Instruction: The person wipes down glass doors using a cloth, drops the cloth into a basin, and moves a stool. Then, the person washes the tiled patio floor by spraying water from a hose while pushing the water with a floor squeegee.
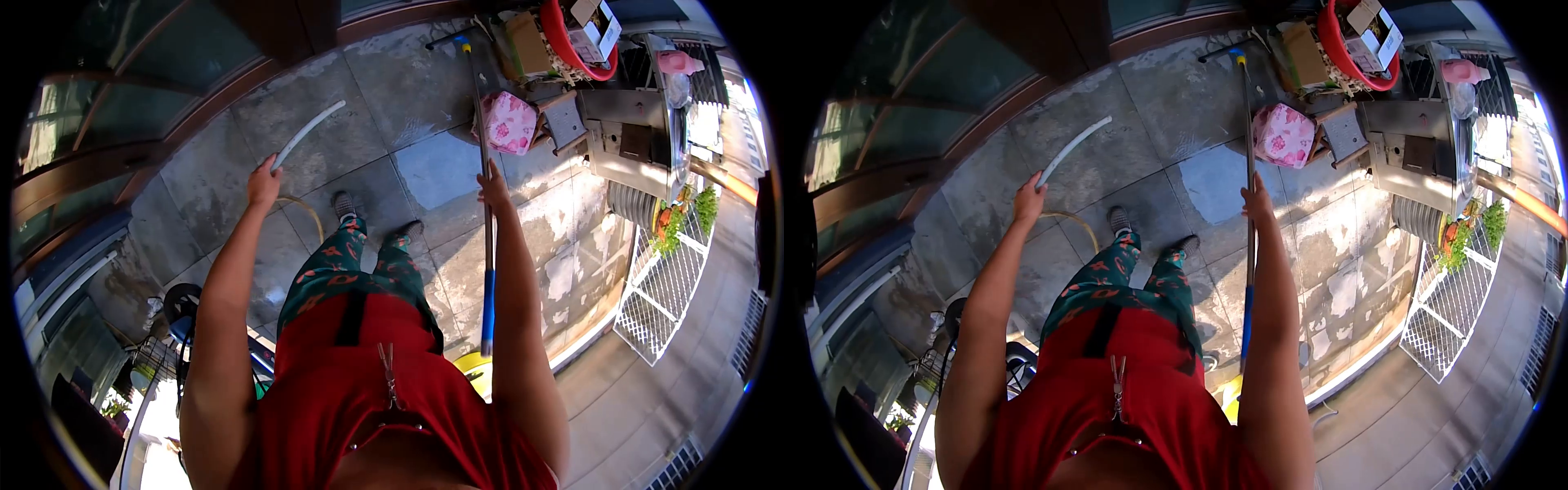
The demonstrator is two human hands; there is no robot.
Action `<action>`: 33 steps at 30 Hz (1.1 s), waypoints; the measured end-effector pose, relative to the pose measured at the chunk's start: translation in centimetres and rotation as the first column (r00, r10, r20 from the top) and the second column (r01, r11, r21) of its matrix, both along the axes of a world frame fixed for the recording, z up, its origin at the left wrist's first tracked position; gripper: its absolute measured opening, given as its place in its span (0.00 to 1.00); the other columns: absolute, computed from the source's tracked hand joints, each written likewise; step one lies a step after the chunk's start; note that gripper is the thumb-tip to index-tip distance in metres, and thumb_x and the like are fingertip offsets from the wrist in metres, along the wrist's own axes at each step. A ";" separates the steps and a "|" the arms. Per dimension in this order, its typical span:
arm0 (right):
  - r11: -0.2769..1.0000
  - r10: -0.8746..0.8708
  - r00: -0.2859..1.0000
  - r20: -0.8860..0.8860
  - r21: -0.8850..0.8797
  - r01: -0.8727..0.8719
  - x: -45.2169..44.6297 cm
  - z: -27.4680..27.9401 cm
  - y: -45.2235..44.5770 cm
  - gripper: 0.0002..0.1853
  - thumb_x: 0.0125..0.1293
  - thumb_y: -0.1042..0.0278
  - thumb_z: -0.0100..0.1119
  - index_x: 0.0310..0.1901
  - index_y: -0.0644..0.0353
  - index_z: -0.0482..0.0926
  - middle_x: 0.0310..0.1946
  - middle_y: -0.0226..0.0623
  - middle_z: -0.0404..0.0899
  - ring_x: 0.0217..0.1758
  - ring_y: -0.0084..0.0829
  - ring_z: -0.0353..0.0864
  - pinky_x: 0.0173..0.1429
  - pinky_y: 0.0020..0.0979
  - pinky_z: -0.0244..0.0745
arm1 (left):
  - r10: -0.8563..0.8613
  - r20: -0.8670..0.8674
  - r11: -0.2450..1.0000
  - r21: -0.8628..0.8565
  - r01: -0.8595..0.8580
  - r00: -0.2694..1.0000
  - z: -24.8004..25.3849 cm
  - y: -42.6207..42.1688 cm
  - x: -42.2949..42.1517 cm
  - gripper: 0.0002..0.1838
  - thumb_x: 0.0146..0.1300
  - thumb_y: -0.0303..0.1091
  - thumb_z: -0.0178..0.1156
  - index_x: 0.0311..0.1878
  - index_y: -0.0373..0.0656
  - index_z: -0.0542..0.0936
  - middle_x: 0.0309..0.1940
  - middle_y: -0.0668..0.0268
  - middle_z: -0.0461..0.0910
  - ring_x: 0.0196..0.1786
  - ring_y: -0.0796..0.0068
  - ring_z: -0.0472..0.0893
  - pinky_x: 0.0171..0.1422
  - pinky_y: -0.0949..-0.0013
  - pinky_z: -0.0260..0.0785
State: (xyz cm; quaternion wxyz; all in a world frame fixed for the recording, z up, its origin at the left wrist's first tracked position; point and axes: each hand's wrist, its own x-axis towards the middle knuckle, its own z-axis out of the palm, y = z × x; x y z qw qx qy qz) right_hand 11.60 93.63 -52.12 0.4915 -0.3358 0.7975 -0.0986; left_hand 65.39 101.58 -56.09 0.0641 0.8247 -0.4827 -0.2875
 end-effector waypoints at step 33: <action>0.828 0.528 0.770 -0.358 0.015 -0.561 5.0 -1.1 13.8 0.28 0.74 0.57 0.42 0.74 0.35 0.52 0.34 0.65 0.79 0.38 0.65 0.78 0.38 0.58 0.70 | 0.014 -0.128 0.996 -0.081 -0.025 0.992 -1.7 -8.4 -8.0 0.23 0.66 0.45 0.57 0.64 0.57 0.74 0.48 0.56 0.83 0.50 0.52 0.81 0.53 0.55 0.73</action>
